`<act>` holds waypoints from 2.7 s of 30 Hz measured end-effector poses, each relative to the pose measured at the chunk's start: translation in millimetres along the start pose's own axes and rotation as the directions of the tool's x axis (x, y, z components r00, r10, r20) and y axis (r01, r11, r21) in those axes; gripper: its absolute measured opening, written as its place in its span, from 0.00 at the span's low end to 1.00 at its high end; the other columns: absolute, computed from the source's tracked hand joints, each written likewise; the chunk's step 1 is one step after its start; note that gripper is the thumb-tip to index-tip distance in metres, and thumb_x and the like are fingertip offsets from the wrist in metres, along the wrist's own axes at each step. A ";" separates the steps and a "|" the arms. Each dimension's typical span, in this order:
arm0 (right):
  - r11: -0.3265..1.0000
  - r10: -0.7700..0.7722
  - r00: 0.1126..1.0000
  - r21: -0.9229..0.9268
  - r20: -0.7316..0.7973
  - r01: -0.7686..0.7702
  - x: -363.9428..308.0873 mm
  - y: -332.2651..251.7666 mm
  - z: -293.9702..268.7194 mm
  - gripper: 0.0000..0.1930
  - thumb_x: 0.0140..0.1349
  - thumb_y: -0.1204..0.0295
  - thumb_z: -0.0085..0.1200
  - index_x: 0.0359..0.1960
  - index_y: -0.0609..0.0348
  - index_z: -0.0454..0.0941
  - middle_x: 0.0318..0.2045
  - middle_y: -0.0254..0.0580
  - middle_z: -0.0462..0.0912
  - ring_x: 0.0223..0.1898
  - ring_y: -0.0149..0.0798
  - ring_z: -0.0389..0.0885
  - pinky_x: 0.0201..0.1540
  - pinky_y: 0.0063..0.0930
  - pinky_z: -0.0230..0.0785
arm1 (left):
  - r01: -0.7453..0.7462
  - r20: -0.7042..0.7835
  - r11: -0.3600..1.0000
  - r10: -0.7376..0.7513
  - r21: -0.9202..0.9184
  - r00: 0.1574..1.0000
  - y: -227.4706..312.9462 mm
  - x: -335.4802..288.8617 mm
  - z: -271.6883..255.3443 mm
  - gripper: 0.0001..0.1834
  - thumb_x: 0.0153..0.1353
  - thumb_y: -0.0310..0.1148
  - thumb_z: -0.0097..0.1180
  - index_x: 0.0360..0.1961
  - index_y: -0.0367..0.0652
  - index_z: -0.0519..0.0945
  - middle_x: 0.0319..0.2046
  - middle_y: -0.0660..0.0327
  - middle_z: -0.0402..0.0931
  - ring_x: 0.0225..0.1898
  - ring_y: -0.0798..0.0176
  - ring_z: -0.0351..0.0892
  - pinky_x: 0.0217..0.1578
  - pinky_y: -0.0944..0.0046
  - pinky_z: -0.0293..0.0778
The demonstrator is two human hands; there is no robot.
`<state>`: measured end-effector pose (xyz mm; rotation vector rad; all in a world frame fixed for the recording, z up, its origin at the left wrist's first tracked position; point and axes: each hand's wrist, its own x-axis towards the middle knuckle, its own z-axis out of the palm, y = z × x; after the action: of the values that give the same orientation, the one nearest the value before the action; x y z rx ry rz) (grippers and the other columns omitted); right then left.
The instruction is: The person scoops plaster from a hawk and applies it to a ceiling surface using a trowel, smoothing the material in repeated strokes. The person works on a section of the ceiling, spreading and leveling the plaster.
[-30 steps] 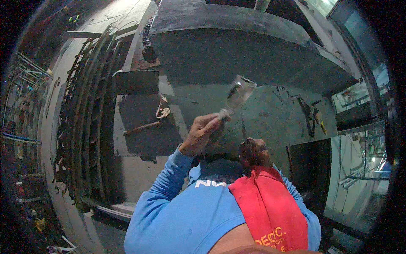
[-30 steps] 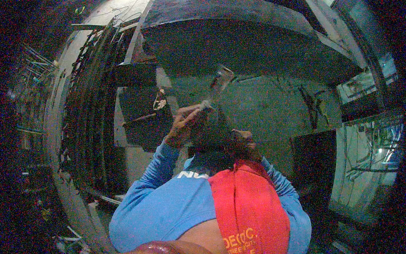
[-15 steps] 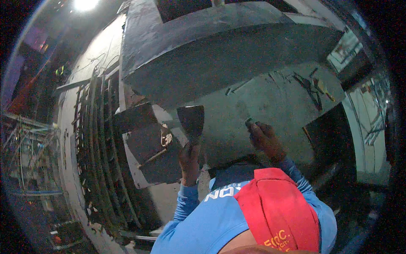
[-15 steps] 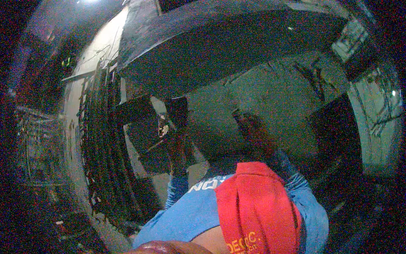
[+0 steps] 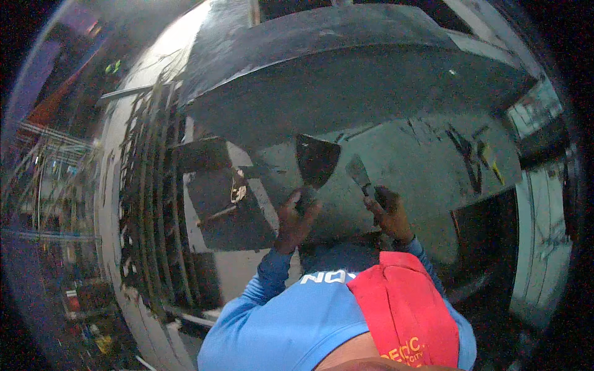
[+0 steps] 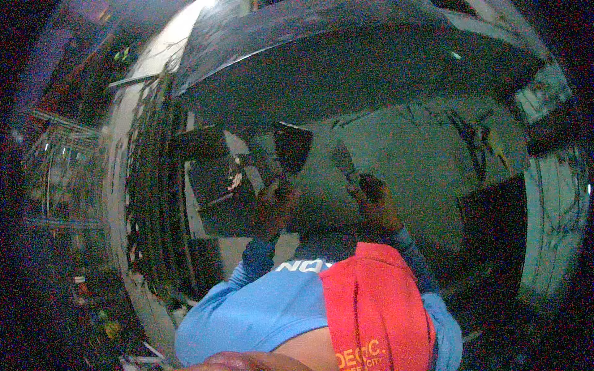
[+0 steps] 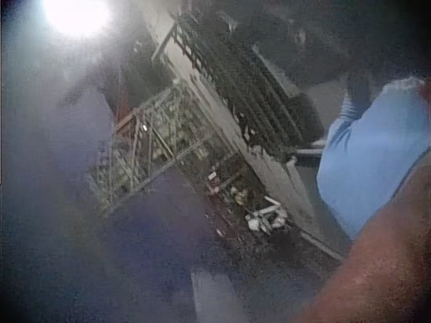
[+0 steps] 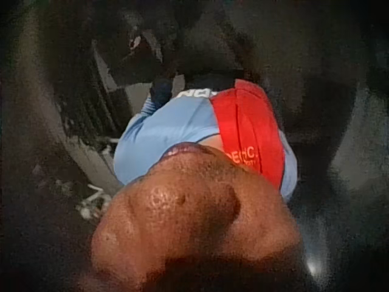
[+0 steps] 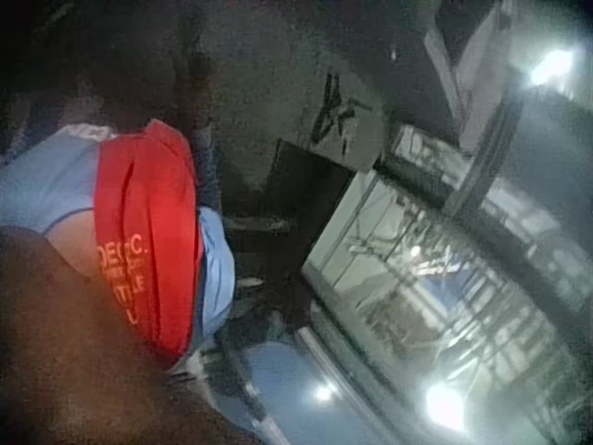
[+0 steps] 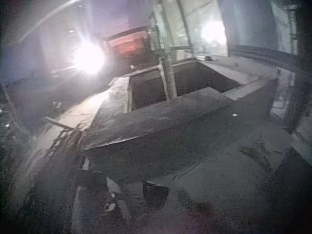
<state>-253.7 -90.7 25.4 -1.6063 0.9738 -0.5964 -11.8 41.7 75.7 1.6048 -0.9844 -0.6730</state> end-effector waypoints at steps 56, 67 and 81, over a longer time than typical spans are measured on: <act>0.915 -0.337 0.679 0.058 0.652 0.399 37.8 -89.2 246.5 0.16 0.71 0.62 0.58 0.53 0.57 0.83 0.43 0.44 0.86 0.36 0.38 0.82 0.37 0.34 0.75 | 0.452 -0.712 0.878 -0.420 -0.161 0.563 -23.1 -214.9 -218.7 0.14 0.70 0.37 0.59 0.39 0.34 0.84 0.25 0.64 0.80 0.25 0.73 0.76 0.26 0.69 0.70; 0.160 -0.805 0.005 0.209 0.594 0.965 109.0 -229.5 271.8 0.25 0.58 0.71 0.68 0.59 0.46 0.82 0.42 0.42 0.83 0.37 0.45 0.85 0.38 0.37 0.81 | 0.434 -0.537 0.809 -0.179 0.396 0.824 49.4 -172.8 -278.0 0.15 0.65 0.35 0.63 0.44 0.32 0.85 0.32 0.48 0.85 0.31 0.60 0.84 0.35 0.61 0.77; -0.131 -0.677 -0.057 -0.044 0.734 0.990 99.2 -276.4 251.1 0.21 0.60 0.71 0.64 0.56 0.43 0.84 0.44 0.34 0.83 0.38 0.39 0.84 0.35 0.32 0.82 | -0.250 0.029 0.694 0.313 0.675 0.949 52.6 -134.2 -357.4 0.15 0.60 0.24 0.69 0.46 0.35 0.79 0.33 0.49 0.83 0.27 0.49 0.83 0.31 0.57 0.78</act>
<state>77.2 -23.7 213.3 -2.8341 -0.8230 -0.7060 205.1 331.2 208.8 2.0136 -1.4813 0.0033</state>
